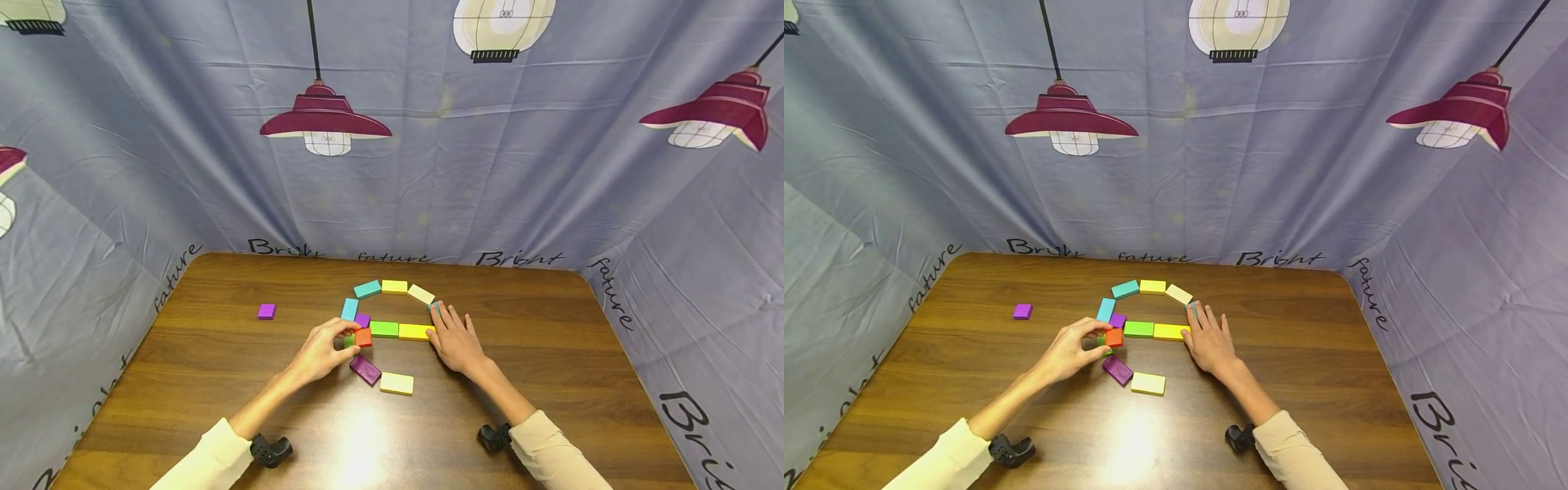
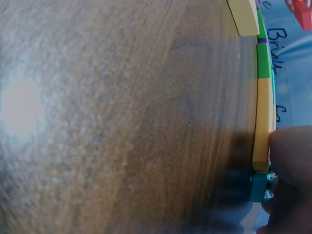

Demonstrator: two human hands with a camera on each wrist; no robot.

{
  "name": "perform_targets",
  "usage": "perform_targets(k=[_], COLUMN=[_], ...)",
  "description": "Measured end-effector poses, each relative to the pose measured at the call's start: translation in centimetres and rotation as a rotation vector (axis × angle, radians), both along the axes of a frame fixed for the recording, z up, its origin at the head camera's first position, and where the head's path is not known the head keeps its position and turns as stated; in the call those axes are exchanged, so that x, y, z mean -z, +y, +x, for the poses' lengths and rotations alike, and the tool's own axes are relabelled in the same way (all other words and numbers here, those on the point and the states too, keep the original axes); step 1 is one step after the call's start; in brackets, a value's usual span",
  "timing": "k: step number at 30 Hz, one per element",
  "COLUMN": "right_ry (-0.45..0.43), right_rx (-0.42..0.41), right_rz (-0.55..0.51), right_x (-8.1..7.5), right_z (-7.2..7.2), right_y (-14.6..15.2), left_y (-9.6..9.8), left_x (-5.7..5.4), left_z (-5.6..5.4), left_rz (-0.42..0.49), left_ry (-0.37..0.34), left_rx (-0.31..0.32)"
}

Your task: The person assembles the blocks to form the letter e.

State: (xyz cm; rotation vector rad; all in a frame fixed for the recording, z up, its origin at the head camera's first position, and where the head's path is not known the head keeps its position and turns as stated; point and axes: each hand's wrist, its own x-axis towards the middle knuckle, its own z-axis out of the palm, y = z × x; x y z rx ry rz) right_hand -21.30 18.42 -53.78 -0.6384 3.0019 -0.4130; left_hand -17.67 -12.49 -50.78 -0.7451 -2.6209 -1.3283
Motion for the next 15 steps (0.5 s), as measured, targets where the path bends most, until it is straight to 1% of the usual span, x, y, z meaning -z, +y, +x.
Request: perform_targets(k=[5, 9, 15], right_ry=[-0.002, -0.007, -0.008], right_rx=[-0.003, 0.004, 0.012], right_rz=[-0.002, 0.006, 0.012], right_x=[0.0, -0.1, -0.2], right_z=[0.0, 0.0, 0.0], right_y=[0.0, -0.1, -0.1], left_y=[3.2, 5.3, 7.4], left_x=[0.9, 1.7, 2.5], left_z=[0.7, 1.3, 2.0], left_rz=[-0.031, -0.062, -0.101], left_ry=[0.025, 0.051, 0.018], left_rx=[0.096, 0.165, 0.206])
